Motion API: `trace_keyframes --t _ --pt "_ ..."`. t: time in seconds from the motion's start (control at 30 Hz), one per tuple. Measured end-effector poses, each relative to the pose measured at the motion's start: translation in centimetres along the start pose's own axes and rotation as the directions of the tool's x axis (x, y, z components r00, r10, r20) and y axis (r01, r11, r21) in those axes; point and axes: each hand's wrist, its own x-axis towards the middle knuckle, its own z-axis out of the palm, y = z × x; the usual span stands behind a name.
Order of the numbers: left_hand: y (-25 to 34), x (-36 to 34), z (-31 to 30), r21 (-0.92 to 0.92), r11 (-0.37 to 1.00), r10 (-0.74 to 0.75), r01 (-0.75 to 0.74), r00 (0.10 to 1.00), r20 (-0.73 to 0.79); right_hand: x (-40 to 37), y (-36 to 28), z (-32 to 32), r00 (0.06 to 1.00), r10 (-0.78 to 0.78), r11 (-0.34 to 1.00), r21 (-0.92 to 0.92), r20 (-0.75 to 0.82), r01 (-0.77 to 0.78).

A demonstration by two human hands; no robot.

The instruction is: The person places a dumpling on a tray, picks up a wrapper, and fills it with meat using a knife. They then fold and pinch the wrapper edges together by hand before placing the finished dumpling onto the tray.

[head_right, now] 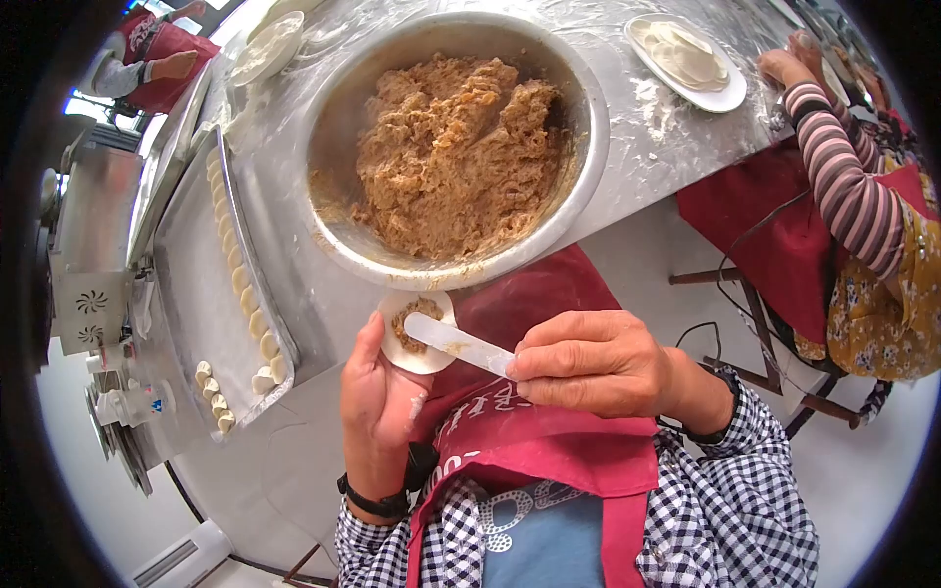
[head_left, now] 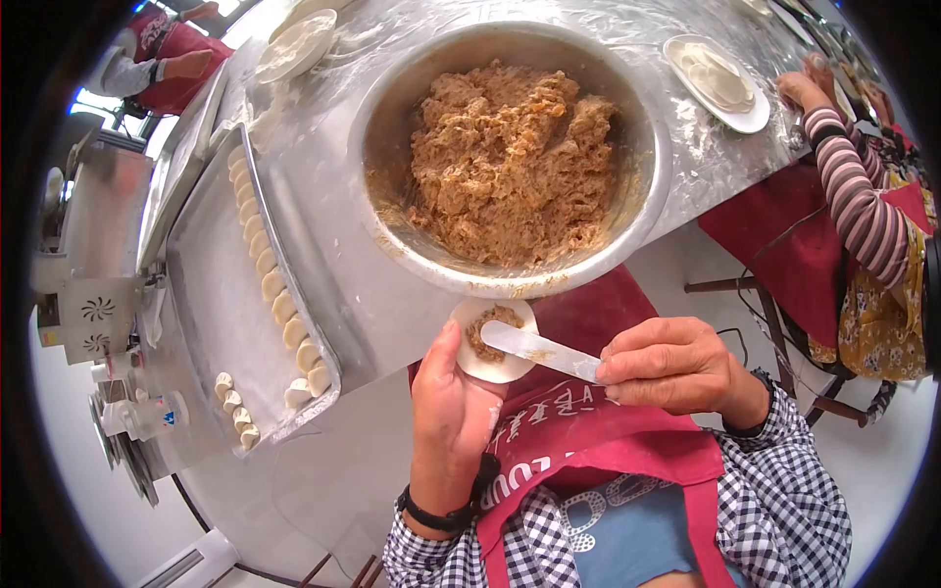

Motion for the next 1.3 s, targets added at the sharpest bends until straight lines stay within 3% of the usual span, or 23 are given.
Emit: trace_keyframes --t 0.23,0.43,0.53,0.63,0.73,0.87,0.97,1.1,1.3 --pt "0.2 -0.4 -0.7 0.040 0.999 0.002 -0.003 1.000 0.025 0.7 -0.5 0.0 0.995 0.023 0.998 0.062 -0.099 -0.017" --pt "0.6 -0.2 -1.2 0.009 1.000 0.028 -0.028 0.999 0.032 0.8 -0.4 0.0 0.998 -0.054 0.998 0.012 0.030 0.054" --pt "0.6 -0.2 -1.7 -0.010 0.999 0.033 -0.032 0.998 0.058 1.1 -0.6 -2.1 0.998 0.051 0.995 0.082 -0.035 -0.048" --pt "0.7 -0.4 -1.4 -0.017 0.999 0.046 -0.047 0.999 -0.009 1.4 0.6 -3.2 0.970 0.084 0.981 -0.149 -0.229 -0.120" --pt "0.7 -0.9 -1.1 0.020 0.999 0.043 -0.043 0.999 -0.030 2.4 3.1 -4.2 0.983 0.059 0.903 -0.410 -0.176 -0.128" --pt "0.8 -1.6 -0.8 0.041 0.998 0.040 -0.040 0.999 -0.010 2.5 5.2 -4.0 1.000 0.025 0.872 -0.489 0.006 -0.018" --pt "0.8 -1.9 -0.3 0.048 0.998 0.046 -0.047 0.999 0.029 2.9 3.6 -3.5 0.994 0.098 0.851 -0.521 0.054 -0.056" --pt "0.8 -2.3 0.6 0.080 0.996 0.042 -0.046 0.998 0.054 3.1 0.8 -2.3 0.996 0.094 0.876 -0.475 -0.011 -0.087" --pt "0.7 -3.2 1.6 -0.010 1.000 -0.011 0.012 0.995 0.103 4.2 -1.0 1.9 0.997 -0.058 0.945 -0.320 0.054 0.072"
